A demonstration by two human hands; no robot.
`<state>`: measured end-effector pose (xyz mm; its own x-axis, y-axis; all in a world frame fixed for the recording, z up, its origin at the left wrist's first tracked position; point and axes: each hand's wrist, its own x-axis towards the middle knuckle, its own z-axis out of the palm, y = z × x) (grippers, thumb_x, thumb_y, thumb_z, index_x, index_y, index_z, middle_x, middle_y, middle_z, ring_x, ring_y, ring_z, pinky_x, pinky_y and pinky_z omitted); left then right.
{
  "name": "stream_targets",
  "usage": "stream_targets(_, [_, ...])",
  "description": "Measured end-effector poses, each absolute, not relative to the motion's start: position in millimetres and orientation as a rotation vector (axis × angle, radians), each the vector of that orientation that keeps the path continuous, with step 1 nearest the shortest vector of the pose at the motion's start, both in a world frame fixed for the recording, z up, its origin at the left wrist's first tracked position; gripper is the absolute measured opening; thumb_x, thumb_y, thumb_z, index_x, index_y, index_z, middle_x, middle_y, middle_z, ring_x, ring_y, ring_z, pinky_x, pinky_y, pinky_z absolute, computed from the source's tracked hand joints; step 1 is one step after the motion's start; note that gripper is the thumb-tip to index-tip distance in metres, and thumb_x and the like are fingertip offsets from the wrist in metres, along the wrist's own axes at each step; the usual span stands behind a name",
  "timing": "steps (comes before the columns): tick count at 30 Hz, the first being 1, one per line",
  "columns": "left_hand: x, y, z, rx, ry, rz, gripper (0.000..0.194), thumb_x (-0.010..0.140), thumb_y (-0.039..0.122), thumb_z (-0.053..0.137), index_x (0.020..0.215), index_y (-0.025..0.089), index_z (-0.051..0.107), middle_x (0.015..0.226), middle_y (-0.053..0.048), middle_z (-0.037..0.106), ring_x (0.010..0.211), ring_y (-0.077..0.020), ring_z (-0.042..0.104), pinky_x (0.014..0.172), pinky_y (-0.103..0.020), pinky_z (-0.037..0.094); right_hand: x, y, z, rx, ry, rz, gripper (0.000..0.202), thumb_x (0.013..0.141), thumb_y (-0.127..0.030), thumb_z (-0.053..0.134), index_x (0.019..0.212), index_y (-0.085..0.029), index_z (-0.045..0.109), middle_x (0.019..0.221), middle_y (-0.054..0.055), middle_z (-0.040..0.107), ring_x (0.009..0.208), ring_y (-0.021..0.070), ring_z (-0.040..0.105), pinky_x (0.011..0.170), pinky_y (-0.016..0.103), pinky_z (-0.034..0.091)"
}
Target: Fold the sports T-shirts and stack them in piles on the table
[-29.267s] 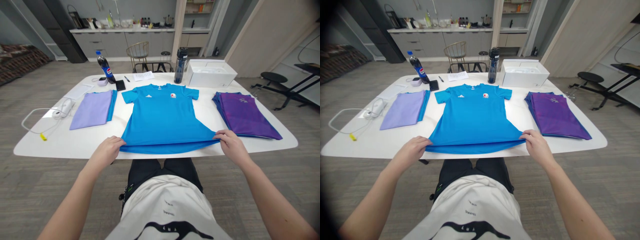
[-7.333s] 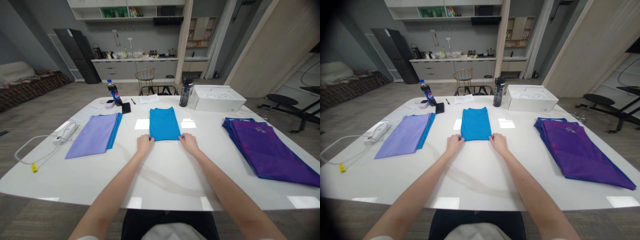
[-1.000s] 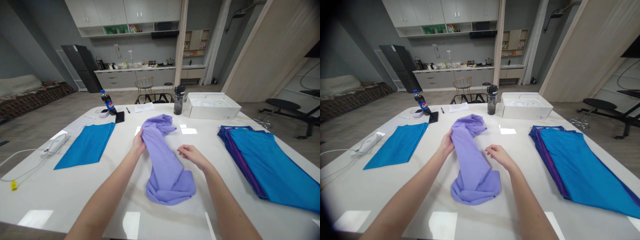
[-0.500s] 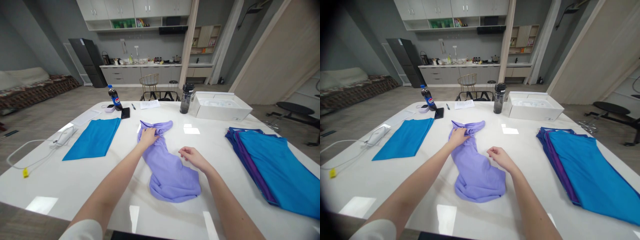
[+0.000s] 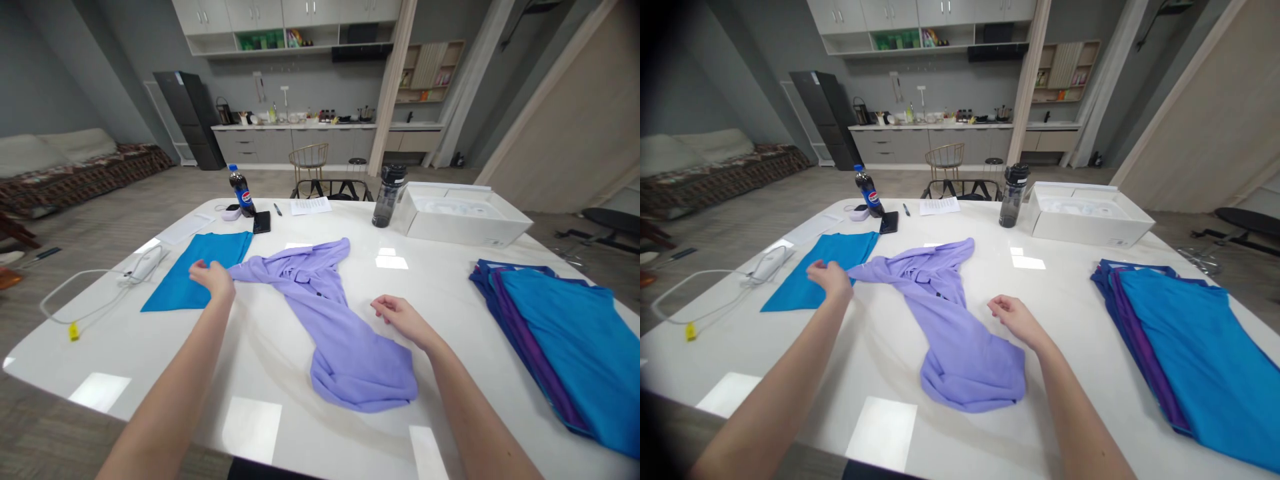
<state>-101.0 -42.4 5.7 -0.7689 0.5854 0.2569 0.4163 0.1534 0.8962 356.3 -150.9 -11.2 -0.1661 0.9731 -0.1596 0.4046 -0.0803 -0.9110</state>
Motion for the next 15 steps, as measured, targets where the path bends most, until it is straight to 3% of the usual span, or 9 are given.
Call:
stream_targets(3, [-77.5,-56.7,1.0,1.690,2.160,1.508,0.037,0.087,0.013,0.044,0.120,0.021,0.059,0.123,-0.012,0.062,0.123,-0.0258,0.057,0.105,-0.040,0.046,352.4,-141.1,-14.8,-1.552,-1.632,1.133,0.040,0.086,-0.058,0.059,0.085,-0.018,0.068,0.075,0.003,0.066,0.063,0.0162,0.054,0.062,0.029,0.043])
stream_targets(6, [-38.9,-52.8,-0.5,2.310,1.813,0.842,0.030,0.090,0.014,0.046,0.106,0.023,0.069,0.115,-0.010,0.069,0.114,-0.0268,0.063,0.104,-0.039,0.046,330.5,-123.4,-10.8,-1.557,-1.772,0.961,0.035,0.088,-0.051,0.058,0.089,-0.019,0.072,0.078,0.005,0.070,0.072,0.0200,0.062,0.068,0.031,0.046])
stream_targets(10, [-16.7,-41.1,-1.6,2.417,1.873,0.372,0.031,0.095,0.017,0.045,0.112,0.020,0.071,0.116,-0.015,0.070,0.112,-0.0300,0.065,0.103,-0.043,0.045,267.1,-85.0,6.7,-1.501,-2.027,0.869,0.033,0.092,-0.042,0.059,0.106,-0.018,0.076,0.092,0.007,0.076,0.080,0.0213,0.067,0.075,0.030,0.049])
stream_targets(13, [-20.7,-45.0,-5.5,2.393,1.931,0.185,0.036,0.097,0.014,0.041,0.119,0.018,0.069,0.116,-0.017,0.068,0.109,-0.0294,0.066,0.094,-0.041,0.049,210.9,-46.1,15.5,-1.633,-2.136,0.764,0.042,0.096,-0.044,0.058,0.124,-0.016,0.072,0.114,0.009,0.076,0.099,0.0221,0.070,0.086,0.028,0.050])
stream_targets(15, [-24.7,-51.3,-8.8,2.397,1.959,0.103,0.039,0.096,0.012,0.039,0.122,0.017,0.066,0.119,-0.017,0.066,0.108,-0.0288,0.066,0.091,-0.040,0.051,178.9,-21.2,14.8,-1.795,-2.145,0.665,0.046,0.099,-0.047,0.055,0.126,-0.012,0.071,0.123,0.015,0.073,0.112,0.0260,0.068,0.093,0.030,0.049])
